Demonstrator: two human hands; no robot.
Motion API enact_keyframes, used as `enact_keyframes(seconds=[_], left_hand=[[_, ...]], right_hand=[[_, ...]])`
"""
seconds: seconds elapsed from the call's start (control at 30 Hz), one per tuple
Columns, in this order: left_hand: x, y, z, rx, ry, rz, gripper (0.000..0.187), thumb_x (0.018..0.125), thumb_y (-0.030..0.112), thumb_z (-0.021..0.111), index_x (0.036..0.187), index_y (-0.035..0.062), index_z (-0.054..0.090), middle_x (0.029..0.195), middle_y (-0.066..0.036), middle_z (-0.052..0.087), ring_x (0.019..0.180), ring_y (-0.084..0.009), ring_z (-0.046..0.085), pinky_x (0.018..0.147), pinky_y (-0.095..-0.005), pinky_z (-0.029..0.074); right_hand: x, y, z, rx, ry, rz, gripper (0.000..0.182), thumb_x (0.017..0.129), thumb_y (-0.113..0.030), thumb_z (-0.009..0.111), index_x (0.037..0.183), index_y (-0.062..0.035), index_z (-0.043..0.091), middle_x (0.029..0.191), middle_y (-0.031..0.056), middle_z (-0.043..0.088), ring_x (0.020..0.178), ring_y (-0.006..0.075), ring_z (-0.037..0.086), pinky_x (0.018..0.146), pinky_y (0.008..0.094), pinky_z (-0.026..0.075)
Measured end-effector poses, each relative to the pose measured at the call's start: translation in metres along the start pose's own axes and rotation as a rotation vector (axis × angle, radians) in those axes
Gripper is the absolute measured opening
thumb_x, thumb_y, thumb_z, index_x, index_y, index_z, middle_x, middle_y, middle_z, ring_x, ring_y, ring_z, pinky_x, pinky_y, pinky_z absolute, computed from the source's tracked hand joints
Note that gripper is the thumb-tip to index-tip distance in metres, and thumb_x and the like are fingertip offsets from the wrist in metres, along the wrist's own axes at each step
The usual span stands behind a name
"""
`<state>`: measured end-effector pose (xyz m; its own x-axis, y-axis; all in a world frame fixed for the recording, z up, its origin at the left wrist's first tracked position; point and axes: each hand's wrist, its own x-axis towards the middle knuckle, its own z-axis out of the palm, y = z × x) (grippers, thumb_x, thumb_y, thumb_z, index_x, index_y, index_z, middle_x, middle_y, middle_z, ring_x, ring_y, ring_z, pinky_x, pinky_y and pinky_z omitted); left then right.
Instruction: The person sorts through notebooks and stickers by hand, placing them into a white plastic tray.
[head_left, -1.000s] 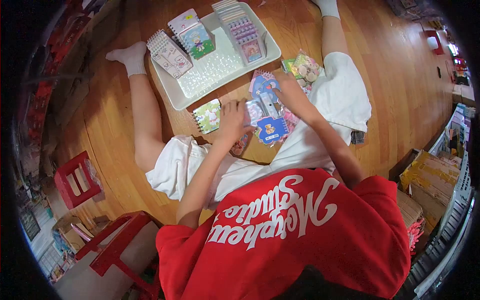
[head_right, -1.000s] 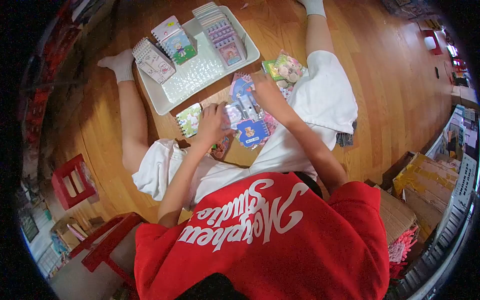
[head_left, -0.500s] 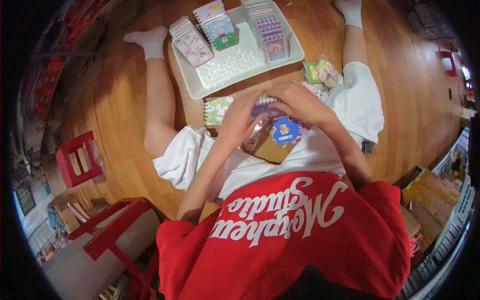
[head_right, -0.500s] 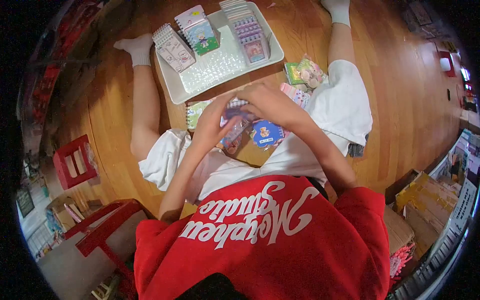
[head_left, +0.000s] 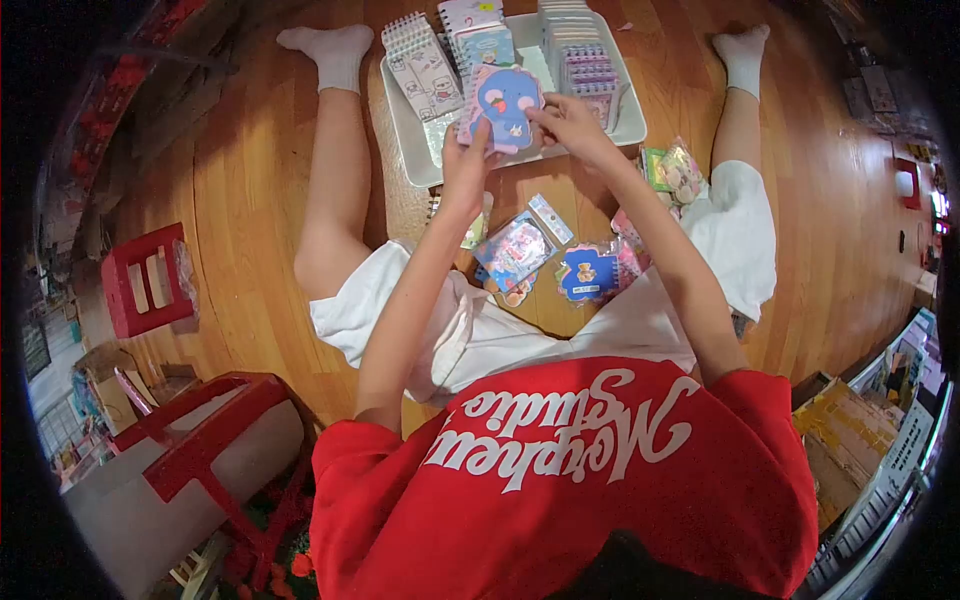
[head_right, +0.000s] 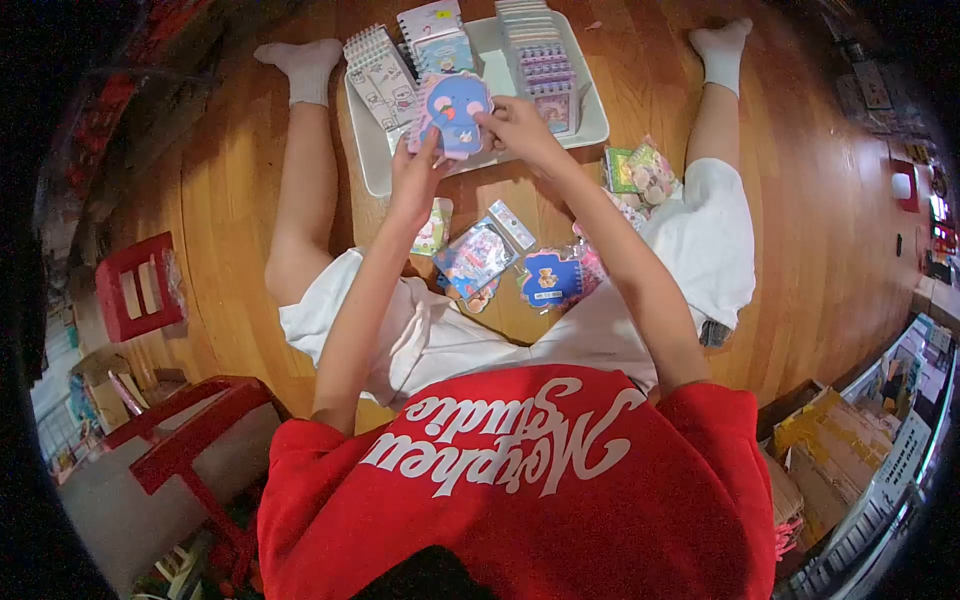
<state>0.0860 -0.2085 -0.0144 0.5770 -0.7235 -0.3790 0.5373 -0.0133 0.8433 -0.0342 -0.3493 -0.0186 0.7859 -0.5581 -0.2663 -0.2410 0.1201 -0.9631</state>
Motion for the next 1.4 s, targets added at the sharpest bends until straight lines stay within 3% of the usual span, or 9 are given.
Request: enact_keyframes(seconds=[0.1,0.13,0.27,0.47,0.57,0.87,1.17,1.37,1.4], left_hand=[[0.032,-0.010,-0.006,0.321,0.032,-0.012,0.065,0.093,0.018,0.060,0.144,-0.0029,0.026,0.120,-0.015,0.054,0.102,-0.0199,0.057,0.088,-0.0331,0.050],[0.038,-0.014,-0.006,0.347,0.015,0.030,0.065,0.093,0.017,0.060,0.144,-0.0040,0.026,0.119,-0.015,0.054,0.102,-0.0196,0.057,0.087,-0.0323,0.049],[0.086,-0.047,-0.023,0.596,-0.037,0.164,0.068,0.090,0.013,0.060,0.144,-0.0089,0.024,0.122,-0.017,0.054,0.105,-0.0210,0.056,0.087,-0.0304,0.046],[0.090,-0.042,-0.004,0.631,-0.021,0.110,0.071,0.088,0.010,0.059,0.144,-0.0113,0.021,0.128,-0.019,0.051,0.107,-0.0222,0.055,0.090,-0.0322,0.045],[0.077,-0.034,0.006,0.496,0.036,0.167,0.063,0.080,0.003,0.057,0.136,-0.0154,0.034,0.112,-0.023,0.055,0.096,-0.0249,0.058,0.084,-0.0360,0.048],[0.081,-0.054,-0.009,0.432,0.061,0.179,0.066,0.089,0.010,0.059,0.143,-0.0112,0.027,0.126,-0.016,0.051,0.107,-0.0185,0.054,0.092,-0.0304,0.045],[0.084,-0.056,-0.017,0.577,0.070,0.206,0.052,0.082,0.008,0.062,0.127,-0.0114,0.044,0.105,-0.017,0.052,0.086,-0.0228,0.056,0.078,-0.0349,0.047],[0.080,-0.053,-0.014,0.437,0.059,0.166,0.062,0.087,0.013,0.062,0.137,-0.0118,0.035,0.123,-0.021,0.053,0.097,-0.0222,0.058,0.084,-0.0331,0.047],[0.079,-0.052,-0.014,0.434,0.057,0.154,0.063,0.087,0.014,0.062,0.138,-0.0117,0.034,0.126,-0.022,0.052,0.099,-0.0221,0.058,0.084,-0.0329,0.047]], right_hand=[[0.041,0.017,0.008,-0.228,0.295,-0.197,0.031,0.093,-0.024,0.060,0.103,0.0055,0.058,0.083,0.0171,0.066,0.072,0.0233,0.064,0.064,0.0342,0.049],[0.047,0.008,0.007,-0.306,0.304,-0.111,0.029,0.093,-0.021,0.058,0.104,0.0055,0.055,0.089,0.0234,0.065,0.083,0.0338,0.065,0.074,0.0416,0.048],[0.086,0.019,0.008,-0.319,0.404,-0.121,0.028,0.091,-0.015,0.056,0.110,0.0042,0.050,0.100,0.0287,0.062,0.098,0.0435,0.060,0.082,0.0487,0.045],[0.115,0.034,0.011,-0.338,0.576,-0.130,0.036,0.085,-0.013,0.058,0.113,0.0060,0.047,0.105,0.0308,0.058,0.100,0.0465,0.057,0.087,0.0495,0.044],[0.123,0.043,0.016,-0.380,0.667,-0.169,0.036,0.084,-0.015,0.061,0.111,0.0069,0.049,0.103,0.0298,0.059,0.099,0.0461,0.058,0.089,0.0495,0.044],[0.121,0.047,0.011,-0.453,0.552,-0.265,0.050,0.081,-0.024,0.073,0.115,0.0060,0.053,0.098,0.0204,0.065,0.091,0.0317,0.065,0.080,0.0383,0.051],[0.122,0.063,0.014,-0.584,0.660,-0.453,0.060,0.079,-0.025,0.076,0.122,0.0079,0.050,0.107,0.0224,0.061,0.079,0.0254,0.063,0.074,0.0355,0.052],[0.112,0.052,0.008,-0.574,0.525,-0.432,0.073,0.080,-0.021,0.073,0.137,0.0090,0.040,0.115,0.0238,0.057,0.078,0.0225,0.062,0.072,0.0334,0.052],[0.110,0.048,0.009,-0.537,0.506,-0.393,0.073,0.079,-0.020,0.072,0.137,0.0090,0.038,0.115,0.0255,0.056,0.088,0.0293,0.060,0.079,0.0366,0.050]])
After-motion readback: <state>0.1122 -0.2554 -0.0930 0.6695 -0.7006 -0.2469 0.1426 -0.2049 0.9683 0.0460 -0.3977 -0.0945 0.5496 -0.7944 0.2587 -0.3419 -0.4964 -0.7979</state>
